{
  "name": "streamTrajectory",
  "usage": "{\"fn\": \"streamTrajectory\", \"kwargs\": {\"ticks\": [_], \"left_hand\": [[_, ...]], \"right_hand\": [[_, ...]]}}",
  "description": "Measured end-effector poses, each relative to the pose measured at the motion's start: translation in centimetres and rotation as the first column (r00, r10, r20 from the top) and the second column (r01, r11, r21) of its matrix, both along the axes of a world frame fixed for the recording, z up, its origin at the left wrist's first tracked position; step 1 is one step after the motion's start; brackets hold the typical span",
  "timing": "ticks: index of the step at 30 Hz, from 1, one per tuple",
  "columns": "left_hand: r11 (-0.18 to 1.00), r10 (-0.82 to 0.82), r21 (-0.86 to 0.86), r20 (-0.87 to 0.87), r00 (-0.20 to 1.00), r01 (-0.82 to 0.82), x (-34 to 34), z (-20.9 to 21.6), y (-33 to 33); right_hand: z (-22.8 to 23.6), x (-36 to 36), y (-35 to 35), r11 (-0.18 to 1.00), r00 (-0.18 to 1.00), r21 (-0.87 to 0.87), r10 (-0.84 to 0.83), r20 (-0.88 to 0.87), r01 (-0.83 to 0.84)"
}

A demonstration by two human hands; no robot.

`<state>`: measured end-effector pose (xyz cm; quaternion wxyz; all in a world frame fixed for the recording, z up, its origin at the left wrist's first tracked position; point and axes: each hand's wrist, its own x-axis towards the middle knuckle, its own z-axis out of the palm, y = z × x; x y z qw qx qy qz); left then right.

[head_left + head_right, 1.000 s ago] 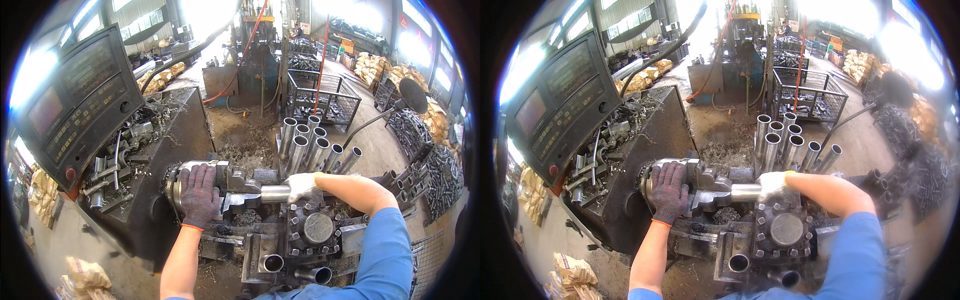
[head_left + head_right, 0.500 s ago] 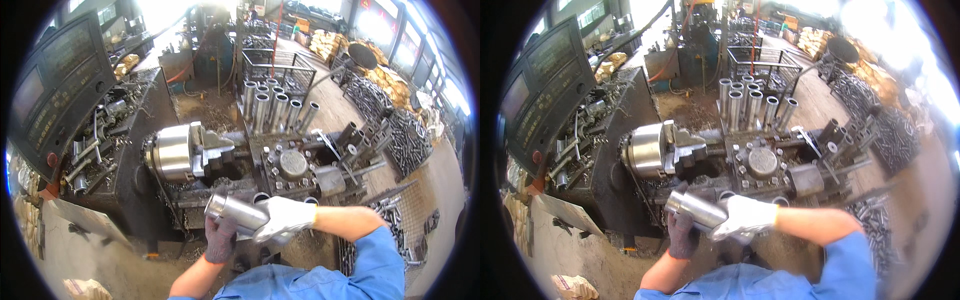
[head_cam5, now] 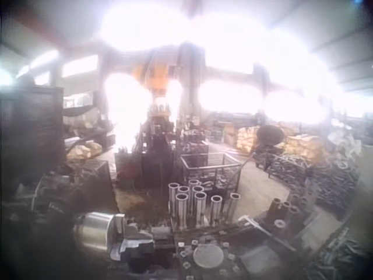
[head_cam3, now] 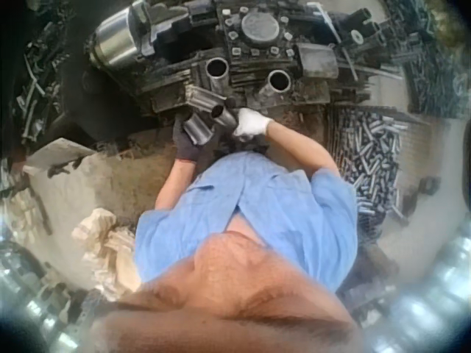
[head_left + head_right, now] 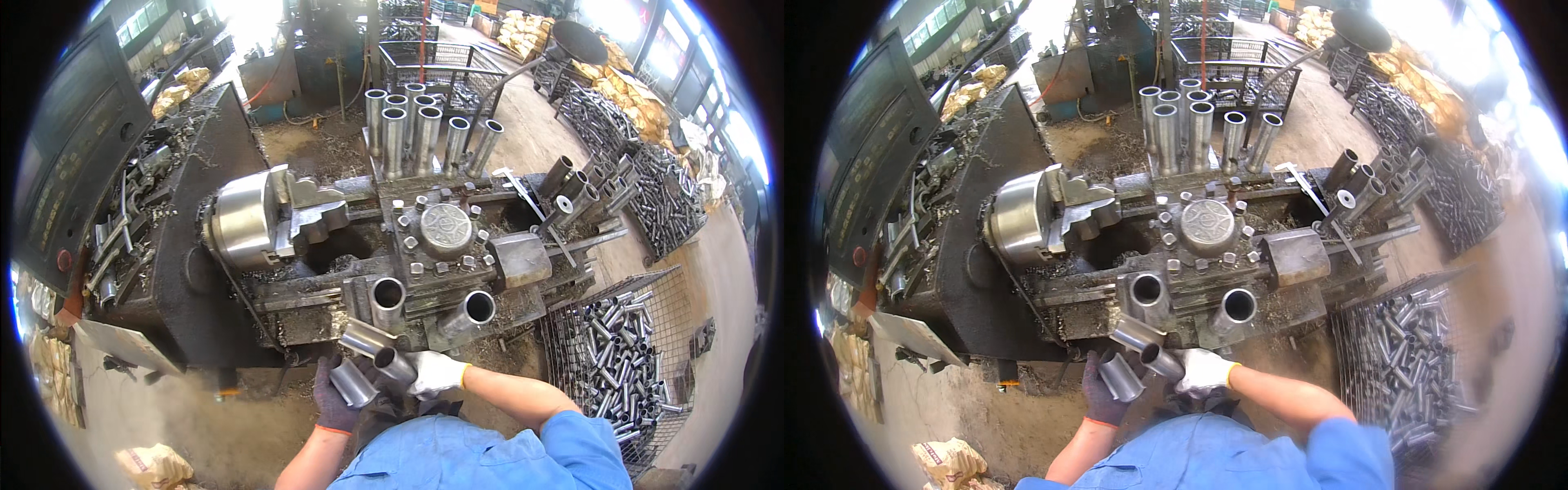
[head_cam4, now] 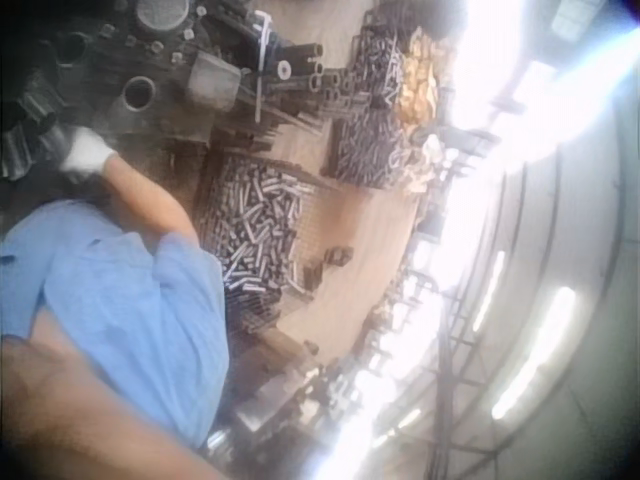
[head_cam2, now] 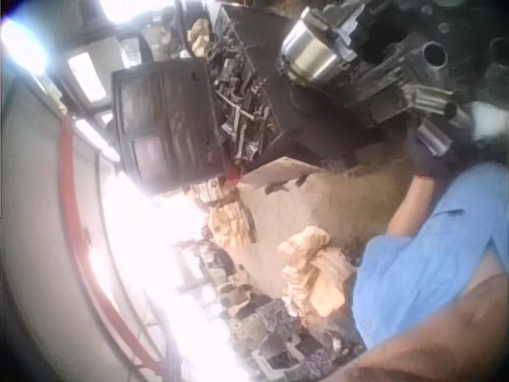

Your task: The person repeatedly loads hollow metal tubes into a lathe chuck, operates the machine, and removes the finished parts. They place the processed tubes into a wire basket and later into large paper sacks. The person wears gloves and uses a tool to secure the workpiece in the chuck.

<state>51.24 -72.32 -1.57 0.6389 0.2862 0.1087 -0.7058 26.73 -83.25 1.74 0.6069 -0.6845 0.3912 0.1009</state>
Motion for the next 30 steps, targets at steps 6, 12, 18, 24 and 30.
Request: {"fn": "streamTrajectory", "kwargs": {"ticks": [6, 12, 18, 24, 30], "left_hand": [[0.963, -0.254, 0.081, 0.589, 0.767, 0.257, -3.1, 6.2, -1.0], [0.876, 0.205, -0.06, 0.944, -0.257, 0.478, -10.9, 7.4, -8.0], [0.885, 0.182, -0.235, 0.969, 0.166, 0.402, -8.0, 7.1, -4.2], [0.987, 0.068, -0.162, 0.466, 0.882, 0.009, -0.2, 6.7, -0.5], [0.975, 0.149, -0.187, 0.138, 0.979, -0.122, 4.0, 3.8, -0.8]], "right_hand": [[6.9, -10.7, 0.2, 0.822, 0.968, -0.521, -0.133, 0.213, 0.227], [9.3, -11.6, -3.2, 0.896, 0.907, -0.303, -0.203, 0.37, 0.324], [6.6, -7.1, -3.7, 0.783, 0.843, -0.366, -0.352, 0.406, 0.503], [6.5, -6.1, -1.0, 0.76, 0.934, -0.649, -0.208, -0.29, -0.032], [1.1, 6.3, 1.9, 0.416, 0.999, -0.909, 0.02, 0.051, 0.038]]}}
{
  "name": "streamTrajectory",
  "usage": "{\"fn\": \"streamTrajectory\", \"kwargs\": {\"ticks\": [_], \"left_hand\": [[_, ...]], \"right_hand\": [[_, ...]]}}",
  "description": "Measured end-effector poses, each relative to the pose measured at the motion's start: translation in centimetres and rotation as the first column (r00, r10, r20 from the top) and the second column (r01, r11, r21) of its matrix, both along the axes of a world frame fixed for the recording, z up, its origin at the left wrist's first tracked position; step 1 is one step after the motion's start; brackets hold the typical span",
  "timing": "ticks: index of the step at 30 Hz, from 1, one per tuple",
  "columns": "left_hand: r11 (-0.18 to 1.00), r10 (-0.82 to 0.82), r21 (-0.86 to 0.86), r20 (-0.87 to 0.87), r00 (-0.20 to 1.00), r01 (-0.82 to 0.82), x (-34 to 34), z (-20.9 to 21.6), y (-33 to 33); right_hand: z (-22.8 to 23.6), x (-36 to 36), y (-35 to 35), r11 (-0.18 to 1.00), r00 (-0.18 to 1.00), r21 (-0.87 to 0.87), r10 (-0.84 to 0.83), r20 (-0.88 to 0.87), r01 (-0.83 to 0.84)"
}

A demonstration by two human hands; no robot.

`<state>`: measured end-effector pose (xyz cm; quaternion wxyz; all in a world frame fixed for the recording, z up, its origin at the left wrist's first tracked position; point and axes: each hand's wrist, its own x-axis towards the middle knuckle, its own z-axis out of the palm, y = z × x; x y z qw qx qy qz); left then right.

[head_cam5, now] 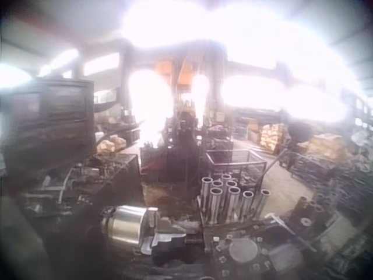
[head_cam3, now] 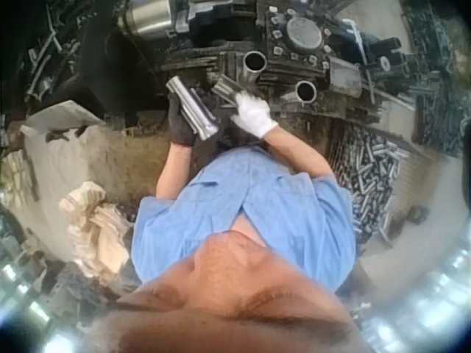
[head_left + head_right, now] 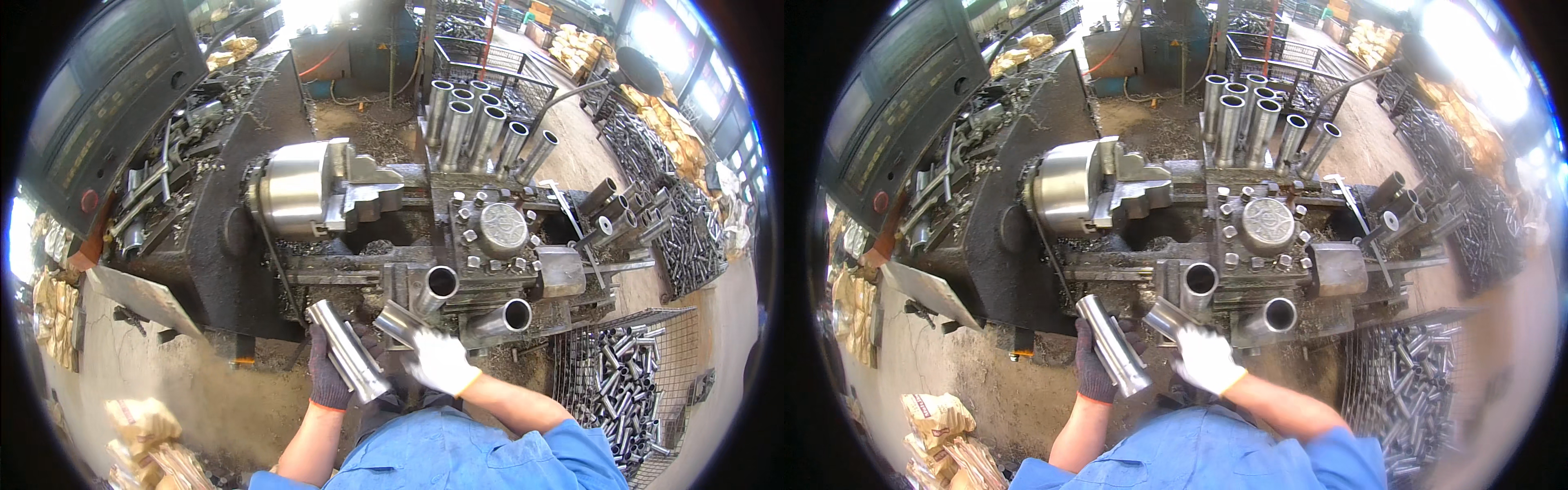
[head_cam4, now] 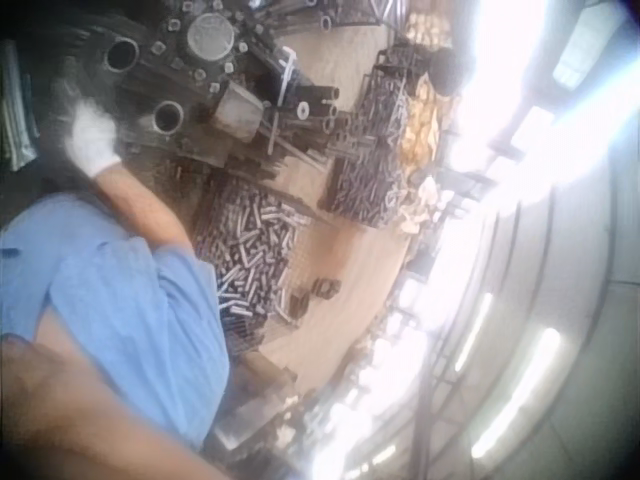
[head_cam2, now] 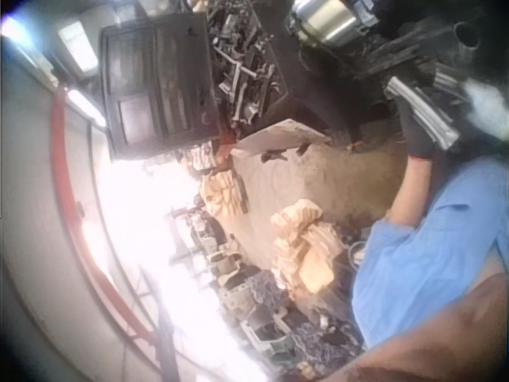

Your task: The person repeatedly loads hollow metal tubes into a lathe chuck, operates the machine, and removes the finished parts. They place the processed tubes into a wire basket and later into large paper sacks. The person wears gloves and uses a tool to secure the workpiece in the chuck.

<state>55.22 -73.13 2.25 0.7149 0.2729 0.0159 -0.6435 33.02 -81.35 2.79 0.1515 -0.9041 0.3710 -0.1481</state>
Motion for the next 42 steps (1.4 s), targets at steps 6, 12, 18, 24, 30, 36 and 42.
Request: {"fn": "streamTrajectory", "kwargs": {"ticks": [6, 12, 18, 24, 30, 36, 42], "left_hand": [[0.995, 0.074, 0.04, 0.336, 0.939, -0.093, 3.4, -1.5, -0.6], [0.976, 0.219, -0.021, 0.096, 0.971, -0.218, 1.6, 1.4, -2.9], [0.954, 0.251, -0.291, 0.637, 0.729, -0.074, -0.6, 8.3, -4.8], [0.947, 0.256, -0.32, 0.689, 0.678, -0.033, 2.6, 4.8, -7.4], [0.957, 0.056, 0.145, 0.758, 0.649, -0.252, 4.5, -5.4, -0.4], [0.777, 0.226, 0.358, 0.608, 0.761, -0.517, 7.3, -13.4, 7.3], [0.618, 0.415, 0.337, 0.627, 0.659, -0.71, 13.2, -15.8, 12.0]], "right_hand": [[0.3, 3.9, -3.4, 0.922, 0.991, 0.38, -0.11, 0.076, 0.073], [7.8, 6.6, -4.3, 0.692, 0.996, 0.722, 0.079, -0.035, -0.029], [17.6, 6.0, -5.5, 0.728, 0.996, 0.685, -0.037, 0.087, -0.033], [24.1, 2.1, -20.0, 0.974, 0.981, -0.145, 0.159, -0.115, -0.175], [16.7, 2.8, -32.8, 0.962, 0.758, -0.155, 0.073, -0.648, -0.225], [10.8, 5.1, -36.4, 0.919, 0.799, 0.34, 0.354, -0.486, -0.2], [11.2, 5.4, -36.4, 0.915, 0.772, 0.343, 0.372, -0.516, -0.212]]}}
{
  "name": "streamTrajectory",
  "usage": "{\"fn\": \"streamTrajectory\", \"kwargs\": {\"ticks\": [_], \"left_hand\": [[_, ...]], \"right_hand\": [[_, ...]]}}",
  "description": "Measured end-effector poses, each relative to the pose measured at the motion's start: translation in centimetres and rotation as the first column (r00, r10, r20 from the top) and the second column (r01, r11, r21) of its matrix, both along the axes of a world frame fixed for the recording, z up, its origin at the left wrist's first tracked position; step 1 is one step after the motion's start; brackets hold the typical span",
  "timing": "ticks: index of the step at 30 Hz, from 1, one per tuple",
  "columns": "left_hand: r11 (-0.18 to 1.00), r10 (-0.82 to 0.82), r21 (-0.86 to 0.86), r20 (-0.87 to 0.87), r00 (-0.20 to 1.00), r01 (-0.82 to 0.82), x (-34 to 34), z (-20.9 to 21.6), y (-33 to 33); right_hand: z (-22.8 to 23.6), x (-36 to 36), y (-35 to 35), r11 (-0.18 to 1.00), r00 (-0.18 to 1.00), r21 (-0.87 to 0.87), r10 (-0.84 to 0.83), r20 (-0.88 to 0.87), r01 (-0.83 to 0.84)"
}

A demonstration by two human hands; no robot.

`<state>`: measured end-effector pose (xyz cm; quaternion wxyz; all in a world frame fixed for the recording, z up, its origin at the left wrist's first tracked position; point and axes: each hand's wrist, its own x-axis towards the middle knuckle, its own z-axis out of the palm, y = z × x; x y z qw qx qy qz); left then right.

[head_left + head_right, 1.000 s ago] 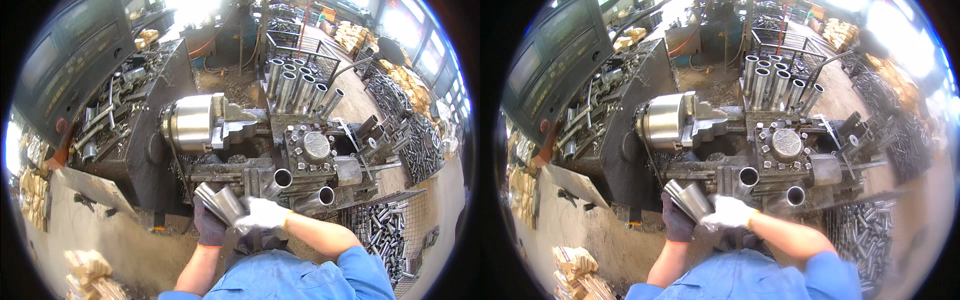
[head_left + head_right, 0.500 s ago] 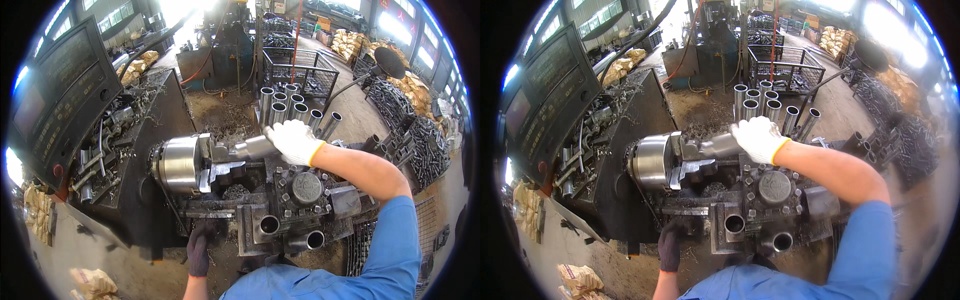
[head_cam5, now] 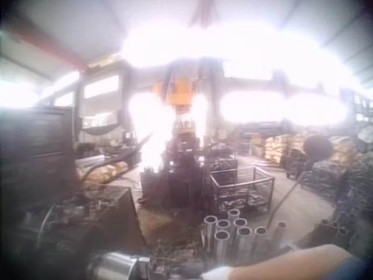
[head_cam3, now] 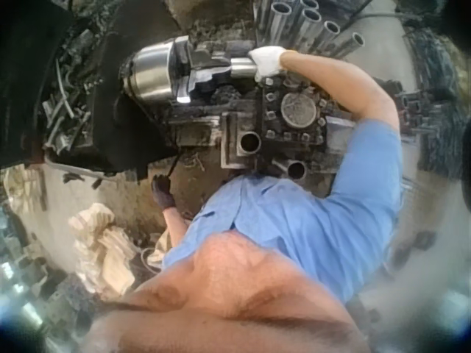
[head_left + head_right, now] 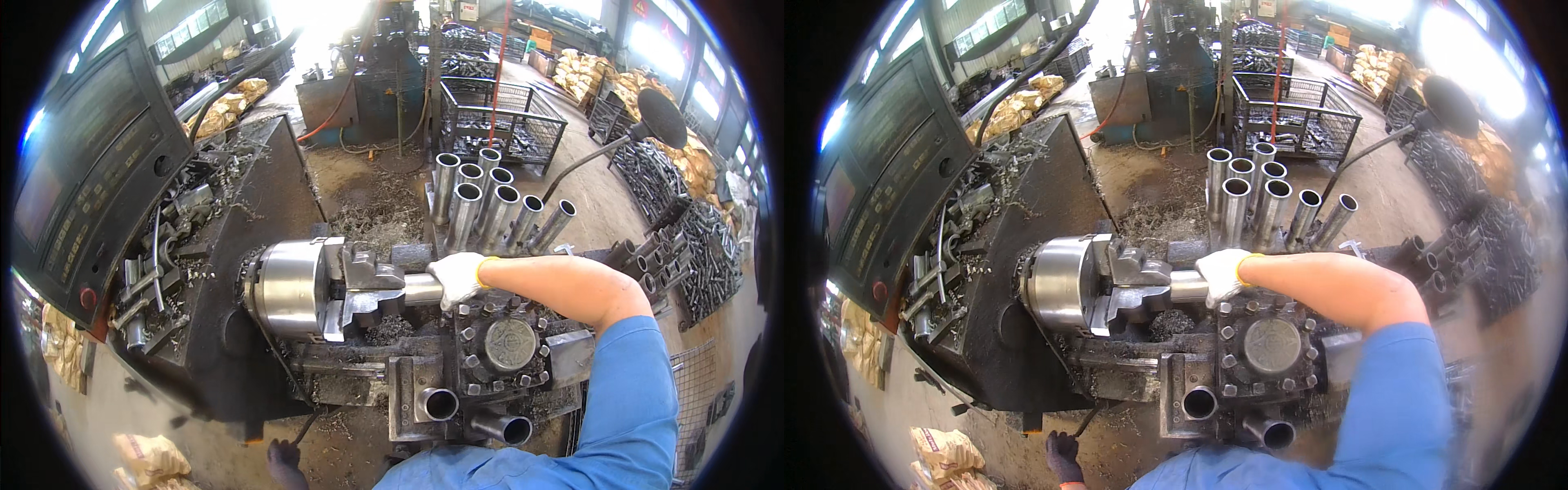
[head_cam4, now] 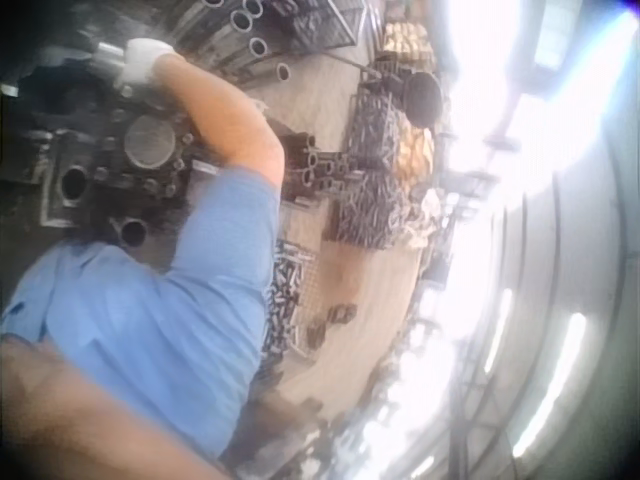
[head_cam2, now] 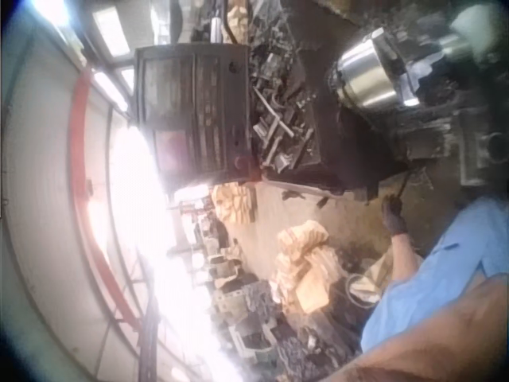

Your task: The person repeatedly loads hollow metal tubes into a lathe chuck, operates the machine, and removes the finished parts. They place the processed tubes into a wire basket and later into large paper sacks. The person wears gloves and uses a tool to secure the workpiece in the chuck.

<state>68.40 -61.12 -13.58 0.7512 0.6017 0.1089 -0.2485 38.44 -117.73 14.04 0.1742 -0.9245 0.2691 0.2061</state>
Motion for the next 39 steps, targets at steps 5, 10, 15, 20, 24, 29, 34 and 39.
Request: {"fn": "streamTrajectory", "kwargs": {"ticks": [5, 10, 15, 20, 24, 29, 34, 39], "left_hand": [[0.994, -0.06, -0.082, 0.097, 0.993, 0.068, 2.2, 1.2, 0.0], [0.984, 0.153, 0.084, 0.05, 0.987, -0.157, 3.6, 0.5, 0.2], [0.998, -0.037, -0.058, 0.006, 0.999, 0.038, 6.1, 0.0, 0.8], [1.0, 0.016, 0.005, -0.046, 0.999, -0.016, 5.2, 3.3, 1.2], [0.972, -0.042, -0.233, -0.303, 0.952, -0.031, 5.2, 5.5, 1.5], [0.969, -0.161, 0.225, 0.246, 0.956, 0.105, 6.4, 3.2, 1.1], [0.928, 0.011, 0.361, 0.228, 0.974, -0.095, 4.1, 8.6, 0.2], [0.812, -0.316, 0.251, 0.948, -0.036, -0.528, 3.9, 26.8, -5.3]], "right_hand": [[1.0, -0.3, 1.0, 1.0, 1.0, 0.013, -0.025, 0.018, 0.025], [0.0, 0.0, 1.2, 0.995, 0.989, 0.072, -0.075, 0.128, 0.066], [-1.2, -1.3, -0.8, 0.993, 0.993, 0.051, -0.1, -0.063, 0.104], [-3.0, 1.4, -0.1, 0.981, 0.978, 0.114, -0.168, 0.121, 0.155], [-2.3, 4.2, 0.8, 0.977, 0.949, 0.19, -0.143, 0.28, 0.092], [3.6, 1.2, 3.2, 0.993, 0.964, 0.0, -0.116, 0.239, 0.12], [8.9, -9.2, 12.6, 0.905, 0.666, -0.003, -0.311, 0.678, 0.426], [4.0, -18.8, 23.0, 0.606, 0.18, 0.142, -0.44, 0.88, 0.782]]}}
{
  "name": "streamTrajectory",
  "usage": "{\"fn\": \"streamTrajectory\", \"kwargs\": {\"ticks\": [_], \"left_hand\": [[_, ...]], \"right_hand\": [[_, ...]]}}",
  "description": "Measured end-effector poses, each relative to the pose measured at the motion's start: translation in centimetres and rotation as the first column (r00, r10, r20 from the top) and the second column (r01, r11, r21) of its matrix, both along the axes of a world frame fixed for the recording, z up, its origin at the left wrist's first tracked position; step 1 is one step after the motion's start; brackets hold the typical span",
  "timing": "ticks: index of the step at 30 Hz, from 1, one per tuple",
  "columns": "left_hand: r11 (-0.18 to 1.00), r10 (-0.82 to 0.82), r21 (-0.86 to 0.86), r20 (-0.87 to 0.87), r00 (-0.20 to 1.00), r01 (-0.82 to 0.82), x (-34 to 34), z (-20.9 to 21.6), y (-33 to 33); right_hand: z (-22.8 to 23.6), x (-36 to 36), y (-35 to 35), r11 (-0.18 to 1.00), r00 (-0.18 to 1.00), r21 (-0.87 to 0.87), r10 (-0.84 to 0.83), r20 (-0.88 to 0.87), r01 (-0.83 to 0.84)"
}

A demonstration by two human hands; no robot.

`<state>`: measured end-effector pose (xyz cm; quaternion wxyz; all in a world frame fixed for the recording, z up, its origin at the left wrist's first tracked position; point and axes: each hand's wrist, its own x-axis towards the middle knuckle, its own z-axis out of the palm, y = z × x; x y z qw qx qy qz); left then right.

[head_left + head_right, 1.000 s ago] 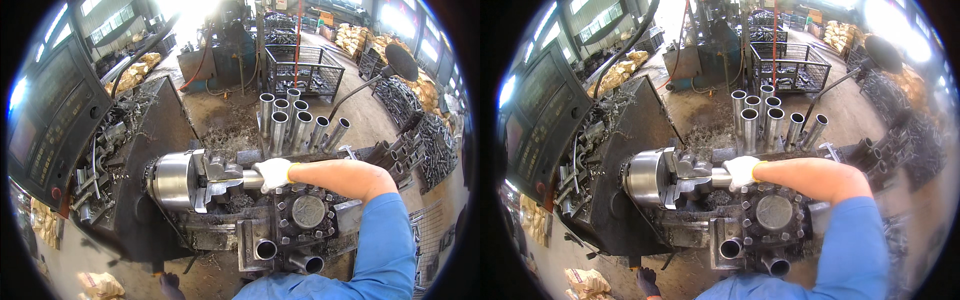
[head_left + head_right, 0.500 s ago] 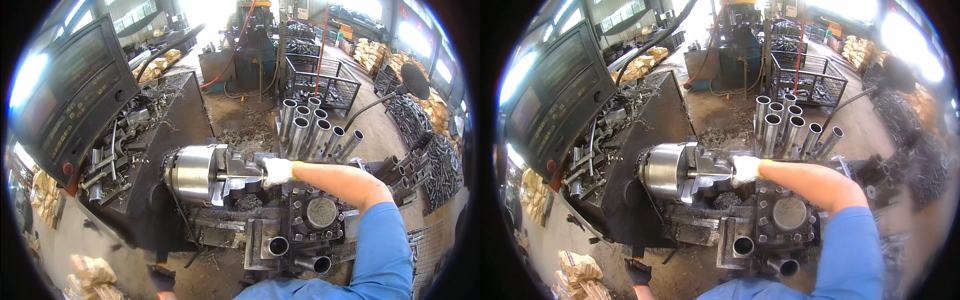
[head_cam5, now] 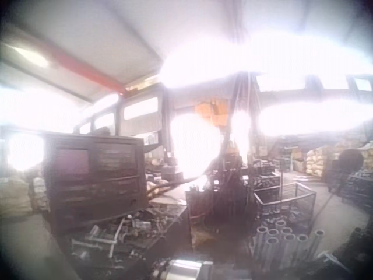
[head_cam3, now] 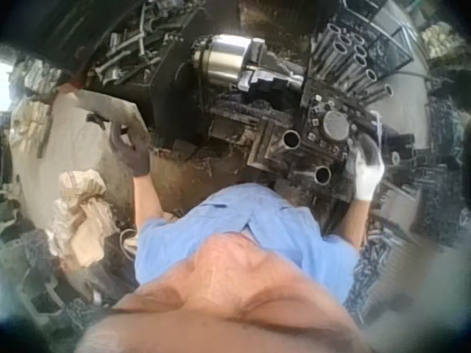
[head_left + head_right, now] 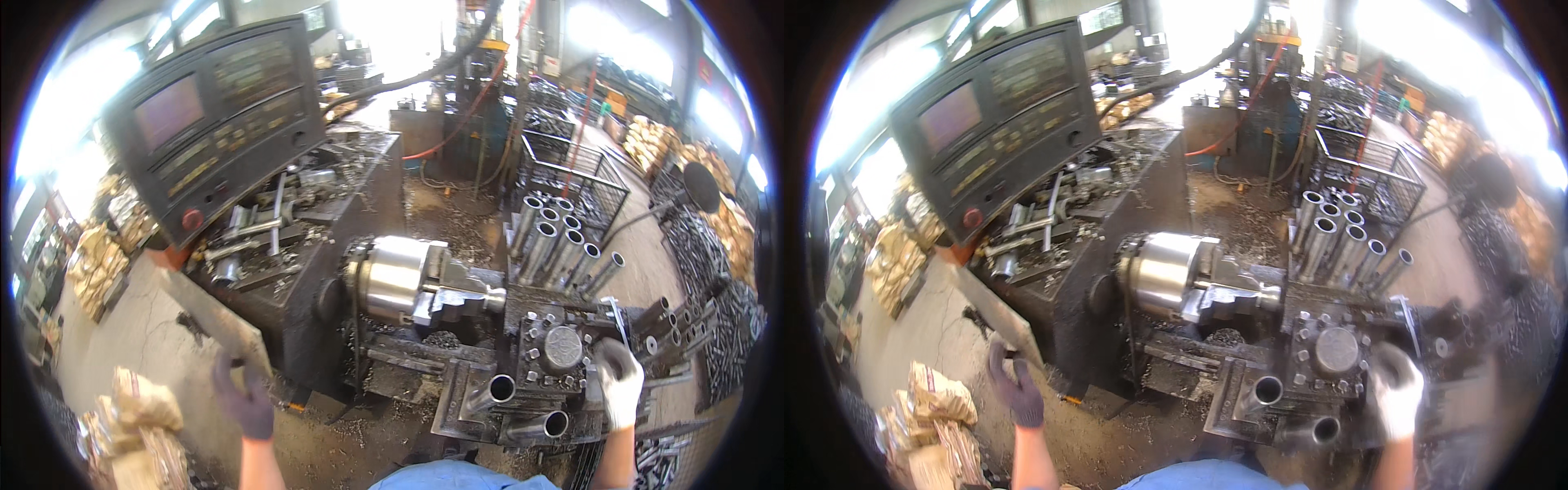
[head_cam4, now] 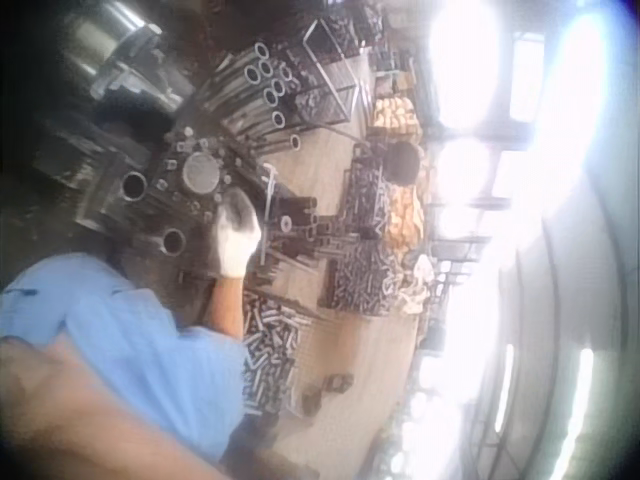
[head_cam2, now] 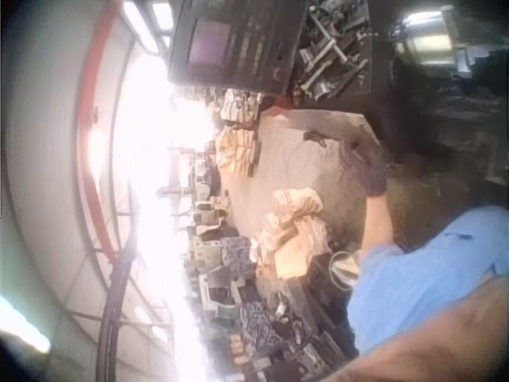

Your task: The person repeatedly loads hollow metal tubes into a lathe chuck, operates the machine, and removes the finished parts. They place the processed tubes into a wire basket and later into large paper sacks. The person wears gloves and uses a tool to secure the workpiece in the chuck.

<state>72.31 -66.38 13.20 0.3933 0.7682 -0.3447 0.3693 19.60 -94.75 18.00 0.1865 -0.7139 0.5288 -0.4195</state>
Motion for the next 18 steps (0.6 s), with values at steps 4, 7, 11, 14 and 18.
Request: {"fn": "streamTrajectory", "kwargs": {"ticks": [4, 7, 11, 14, 18], "left_hand": [[0.952, 0.023, 0.294, 0.217, 0.976, -0.088, 7.8, 10.8, -10.1], [0.817, 0.278, 0.501, 0.093, 0.956, -0.286, 14.6, 15.0, -16.3], [0.706, 0.375, 0.609, 0.111, 0.92, -0.362, 16.1, 17.5, -18.3], [0.943, 0.085, 0.289, 0.275, 0.958, -0.166, 8.9, 15.1, -15.7], [0.815, -0.54, 0.207, -0.068, 0.839, 0.541, -7.5, 2.7, -7.5]], "right_hand": [[-4.8, -3.5, 4.9, 0.992, 0.98, 0.051, -0.121, 0.158, 0.115], [-5.8, -4.4, 7.8, 0.991, 0.985, 0.054, -0.128, 0.118, 0.122], [-5.5, -5.5, 10.9, 0.992, 0.993, 0.061, -0.113, -0.025, 0.114], [-6.5, -6.6, 12.0, 0.986, 0.999, 0.16, -0.03, -0.022, 0.033], [-9.8, -7.4, 11.2, 0.901, 0.996, 0.432, 0.009, 0.087, -0.046]]}}
